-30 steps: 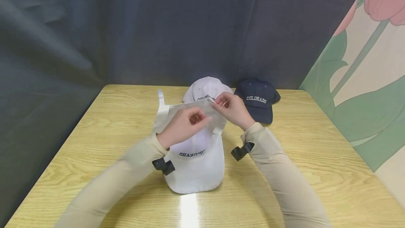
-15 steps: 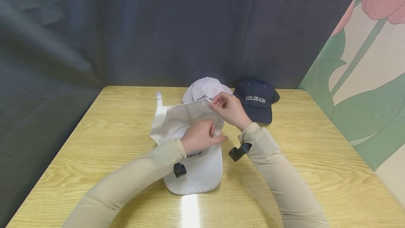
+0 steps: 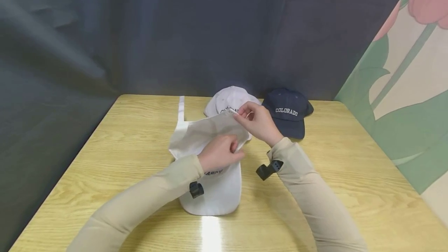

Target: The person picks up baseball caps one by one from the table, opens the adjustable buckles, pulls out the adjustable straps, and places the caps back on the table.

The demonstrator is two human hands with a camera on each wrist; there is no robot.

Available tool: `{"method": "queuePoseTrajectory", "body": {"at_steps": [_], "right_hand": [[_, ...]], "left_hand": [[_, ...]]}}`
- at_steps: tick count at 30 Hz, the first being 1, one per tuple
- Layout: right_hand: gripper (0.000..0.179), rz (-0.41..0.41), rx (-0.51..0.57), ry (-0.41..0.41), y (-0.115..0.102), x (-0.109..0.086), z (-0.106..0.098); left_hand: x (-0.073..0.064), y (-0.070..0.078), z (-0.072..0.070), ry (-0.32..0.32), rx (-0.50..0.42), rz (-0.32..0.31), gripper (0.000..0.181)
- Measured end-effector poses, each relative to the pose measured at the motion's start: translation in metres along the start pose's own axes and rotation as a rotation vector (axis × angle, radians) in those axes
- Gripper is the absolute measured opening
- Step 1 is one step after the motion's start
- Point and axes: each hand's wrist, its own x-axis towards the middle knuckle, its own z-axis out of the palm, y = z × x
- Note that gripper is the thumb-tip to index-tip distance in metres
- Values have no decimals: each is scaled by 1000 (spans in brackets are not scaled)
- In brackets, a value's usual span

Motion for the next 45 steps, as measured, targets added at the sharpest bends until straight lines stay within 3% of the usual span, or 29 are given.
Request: {"method": "queuePoseTrajectory", "body": {"at_steps": [8, 15, 19, 23, 30, 34, 38, 41, 45], "right_hand": [[17, -3, 9, 18, -1, 0, -4], [32, 52, 64, -16, 7, -2, -10], [33, 123, 48, -43, 15, -7, -13], [32, 183, 21, -87, 26, -13, -11], [31, 208, 37, -224, 42, -21, 6], [35, 253, 162, -361, 47, -24, 19], [50, 337, 377, -464, 44, -25, 27], [58, 386, 547, -491, 39, -26, 29], [36, 395, 762, -463, 33, -28, 28]], "left_hand": [[-9, 1, -13, 41, -65, 64, 23], [-13, -7, -38, 144, -117, 70, 17], [-16, -17, -57, 188, -278, 8, 18], [-18, -28, -71, 193, -468, -46, 18], [-21, -41, -92, 299, -653, -19, 16], [-23, -46, -100, 392, -774, 24, 19], [-24, -51, -103, 470, -864, 57, 28], [-25, -57, -102, 512, -904, 60, 31], [-28, -66, -100, 552, -946, 44, 32]]}}
